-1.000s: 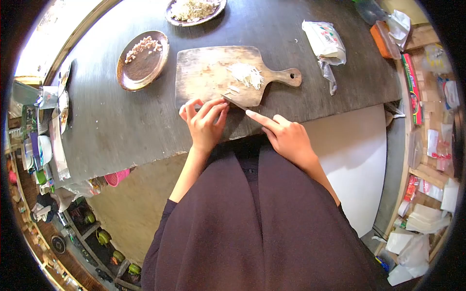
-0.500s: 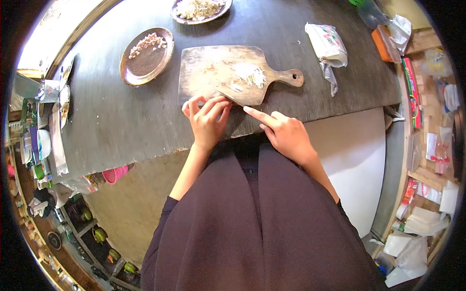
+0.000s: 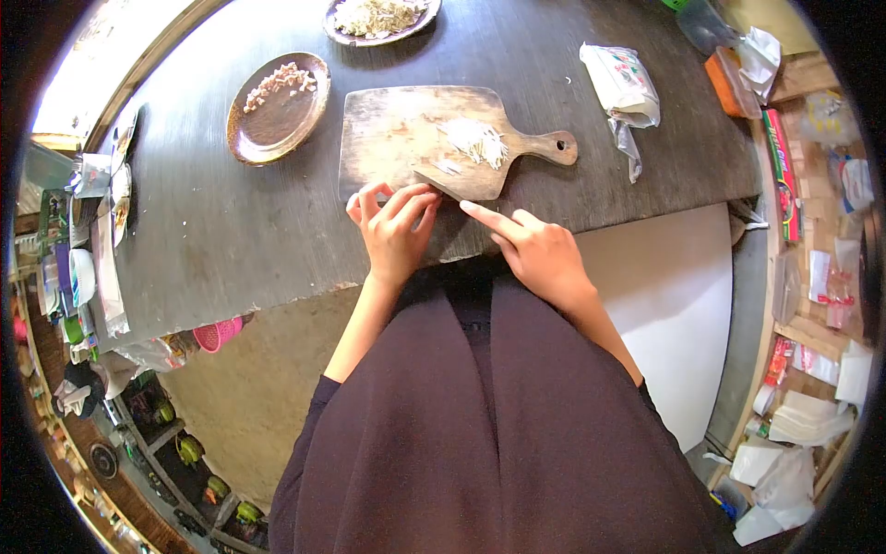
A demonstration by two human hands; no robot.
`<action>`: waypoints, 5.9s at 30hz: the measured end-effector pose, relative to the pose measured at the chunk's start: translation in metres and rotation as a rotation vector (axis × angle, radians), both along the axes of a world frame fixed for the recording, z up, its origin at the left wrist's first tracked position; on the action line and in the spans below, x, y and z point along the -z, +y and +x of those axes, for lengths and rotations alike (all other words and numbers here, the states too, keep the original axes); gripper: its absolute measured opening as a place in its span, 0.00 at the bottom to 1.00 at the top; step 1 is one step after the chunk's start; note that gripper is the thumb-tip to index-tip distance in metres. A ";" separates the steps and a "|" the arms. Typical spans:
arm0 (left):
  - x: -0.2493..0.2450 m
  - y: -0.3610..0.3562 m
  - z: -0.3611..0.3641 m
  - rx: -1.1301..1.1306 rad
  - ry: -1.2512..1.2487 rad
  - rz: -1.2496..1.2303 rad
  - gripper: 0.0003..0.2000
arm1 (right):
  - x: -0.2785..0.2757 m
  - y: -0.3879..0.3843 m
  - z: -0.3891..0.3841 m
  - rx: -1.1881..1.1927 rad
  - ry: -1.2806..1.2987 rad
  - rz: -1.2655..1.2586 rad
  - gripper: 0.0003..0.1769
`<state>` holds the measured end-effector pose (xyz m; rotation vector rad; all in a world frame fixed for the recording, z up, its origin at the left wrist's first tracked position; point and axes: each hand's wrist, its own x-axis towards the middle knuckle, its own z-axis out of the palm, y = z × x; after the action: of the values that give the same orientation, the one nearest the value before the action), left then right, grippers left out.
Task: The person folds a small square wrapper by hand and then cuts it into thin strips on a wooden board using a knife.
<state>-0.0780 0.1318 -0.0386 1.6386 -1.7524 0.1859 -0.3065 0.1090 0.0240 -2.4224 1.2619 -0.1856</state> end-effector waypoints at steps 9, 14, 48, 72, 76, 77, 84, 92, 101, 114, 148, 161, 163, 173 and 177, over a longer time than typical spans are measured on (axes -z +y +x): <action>0.001 -0.001 0.000 0.005 0.021 0.002 0.08 | -0.008 0.003 -0.022 0.051 -0.020 0.030 0.31; 0.000 0.000 0.000 -0.003 0.026 0.001 0.08 | -0.013 0.002 -0.019 -0.005 -0.021 0.076 0.31; -0.001 0.001 0.001 0.008 0.019 0.024 0.09 | -0.001 0.001 -0.016 -0.017 -0.078 0.109 0.32; -0.003 0.001 0.001 0.021 0.063 0.027 0.08 | -0.010 -0.001 -0.021 0.047 -0.051 0.118 0.33; 0.000 0.001 0.002 0.026 0.050 0.009 0.09 | -0.021 -0.001 -0.018 0.050 -0.038 0.149 0.32; 0.000 0.002 0.002 0.025 0.051 0.008 0.09 | -0.021 0.000 -0.018 0.050 -0.037 0.148 0.32; 0.001 0.001 0.002 0.023 0.041 0.014 0.09 | -0.010 0.003 -0.020 -0.008 -0.084 0.143 0.33; 0.000 0.003 0.003 0.026 0.039 0.032 0.09 | -0.009 0.005 -0.010 -0.013 -0.034 0.099 0.33; 0.000 0.002 0.001 -0.008 0.031 0.026 0.08 | -0.001 0.009 -0.009 0.002 -0.040 0.081 0.34; 0.000 0.001 0.002 0.006 0.032 0.017 0.08 | -0.001 0.003 -0.012 0.025 -0.058 0.079 0.33; -0.002 0.002 0.002 -0.027 0.024 0.041 0.07 | 0.011 -0.001 -0.005 -0.049 -0.039 0.023 0.33; -0.001 0.000 -0.001 -0.036 0.045 0.011 0.06 | -0.001 -0.003 -0.023 0.079 -0.049 0.034 0.33; 0.000 0.000 -0.001 -0.038 0.046 0.003 0.06 | -0.005 -0.002 -0.023 0.027 -0.120 0.115 0.32; 0.003 0.002 0.002 -0.025 0.022 0.014 0.07 | -0.001 -0.001 -0.019 -0.041 -0.088 0.122 0.36; 0.003 0.002 0.003 -0.028 0.013 0.019 0.07 | 0.000 -0.001 -0.016 -0.061 -0.046 0.103 0.37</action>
<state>-0.0752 0.1335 -0.0417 1.6750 -1.7273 0.1719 -0.3227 0.1080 0.0238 -2.3519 1.1476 -0.1540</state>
